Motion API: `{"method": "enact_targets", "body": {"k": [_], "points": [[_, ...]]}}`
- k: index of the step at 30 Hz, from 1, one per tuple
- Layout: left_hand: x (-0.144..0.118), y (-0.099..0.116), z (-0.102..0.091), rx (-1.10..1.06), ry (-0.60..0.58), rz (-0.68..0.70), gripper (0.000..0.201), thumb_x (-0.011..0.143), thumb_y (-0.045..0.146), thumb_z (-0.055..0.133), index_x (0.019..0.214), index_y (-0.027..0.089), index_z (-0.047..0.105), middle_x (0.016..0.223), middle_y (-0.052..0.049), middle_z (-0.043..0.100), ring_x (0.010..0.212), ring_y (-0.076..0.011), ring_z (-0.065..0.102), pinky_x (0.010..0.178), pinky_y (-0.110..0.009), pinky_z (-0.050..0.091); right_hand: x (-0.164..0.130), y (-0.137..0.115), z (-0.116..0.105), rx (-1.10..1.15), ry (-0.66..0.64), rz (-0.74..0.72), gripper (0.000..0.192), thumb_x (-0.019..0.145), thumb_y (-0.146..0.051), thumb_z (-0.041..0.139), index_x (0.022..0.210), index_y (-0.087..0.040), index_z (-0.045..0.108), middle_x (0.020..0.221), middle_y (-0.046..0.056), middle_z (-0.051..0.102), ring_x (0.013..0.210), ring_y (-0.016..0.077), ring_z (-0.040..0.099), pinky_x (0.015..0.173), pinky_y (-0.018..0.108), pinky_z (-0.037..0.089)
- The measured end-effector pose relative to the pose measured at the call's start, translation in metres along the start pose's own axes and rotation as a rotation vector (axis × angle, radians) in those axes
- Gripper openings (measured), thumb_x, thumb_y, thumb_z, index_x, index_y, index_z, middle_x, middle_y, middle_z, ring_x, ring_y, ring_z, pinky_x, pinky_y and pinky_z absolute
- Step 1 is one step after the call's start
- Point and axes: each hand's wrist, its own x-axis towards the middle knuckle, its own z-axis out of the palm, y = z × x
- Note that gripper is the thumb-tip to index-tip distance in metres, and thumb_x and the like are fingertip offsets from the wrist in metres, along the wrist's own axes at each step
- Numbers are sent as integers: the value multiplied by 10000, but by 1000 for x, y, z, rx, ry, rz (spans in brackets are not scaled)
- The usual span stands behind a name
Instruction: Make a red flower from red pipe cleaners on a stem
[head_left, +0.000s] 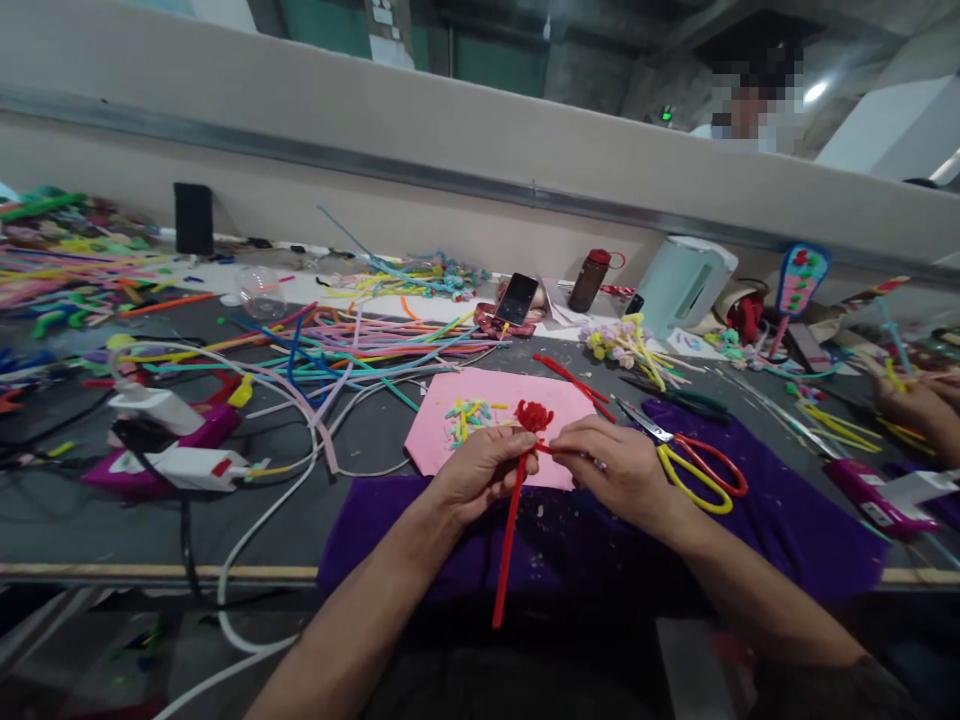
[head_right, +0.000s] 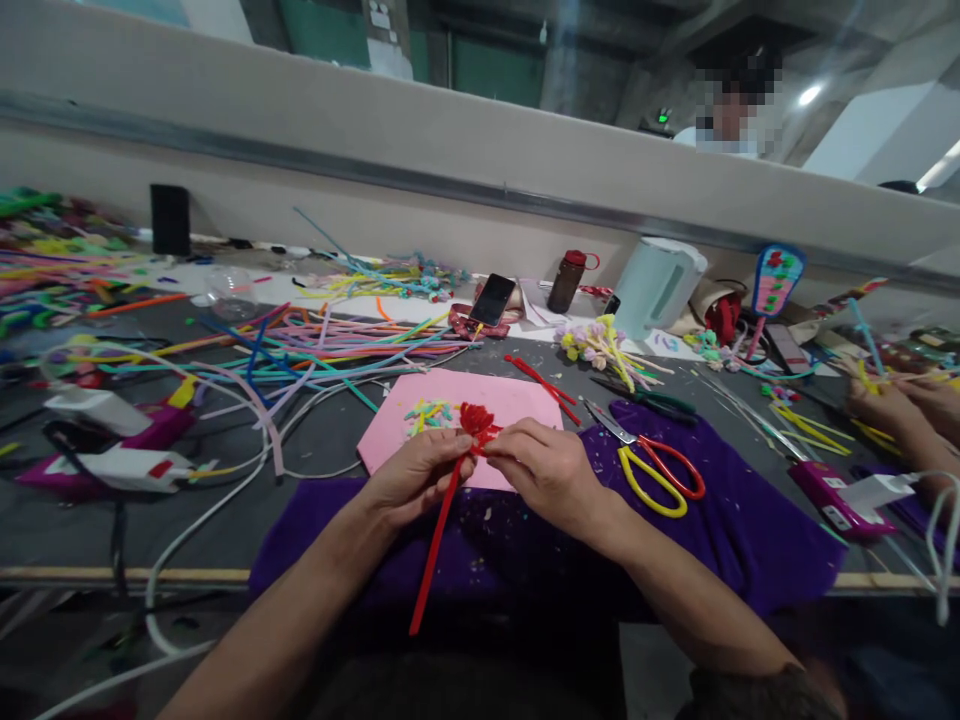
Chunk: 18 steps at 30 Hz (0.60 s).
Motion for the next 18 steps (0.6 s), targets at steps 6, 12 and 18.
{"method": "enact_targets", "body": {"k": [6,12,18], "points": [[2,-3,-4,35,-34,19,296,712,349,614,596,79,580,376,26,478,260,-9,337,269,-119,194,3,0,-1,32,-75,6,85,832,-162,495,858,-166,576,814,57,628,764,134,589,671,255,472],[5,-3,-6,25,4,19,238,681,309,655,727,76,634,512,-13,585,328,-13,421,290,-116,243,11,3,-24,-63,-158,44,76,854,-166,447,813,-171,511,763,35,585,674,118,545,619,237,430],[6,-4,-5,77,-7,-13,240,696,285,634,799,69,639,572,-41,626,307,-7,389,277,-128,214,17,16,-40,-219,-266,-172,111,863,-143,412,892,-168,516,875,67,585,797,141,546,664,251,439]]}}
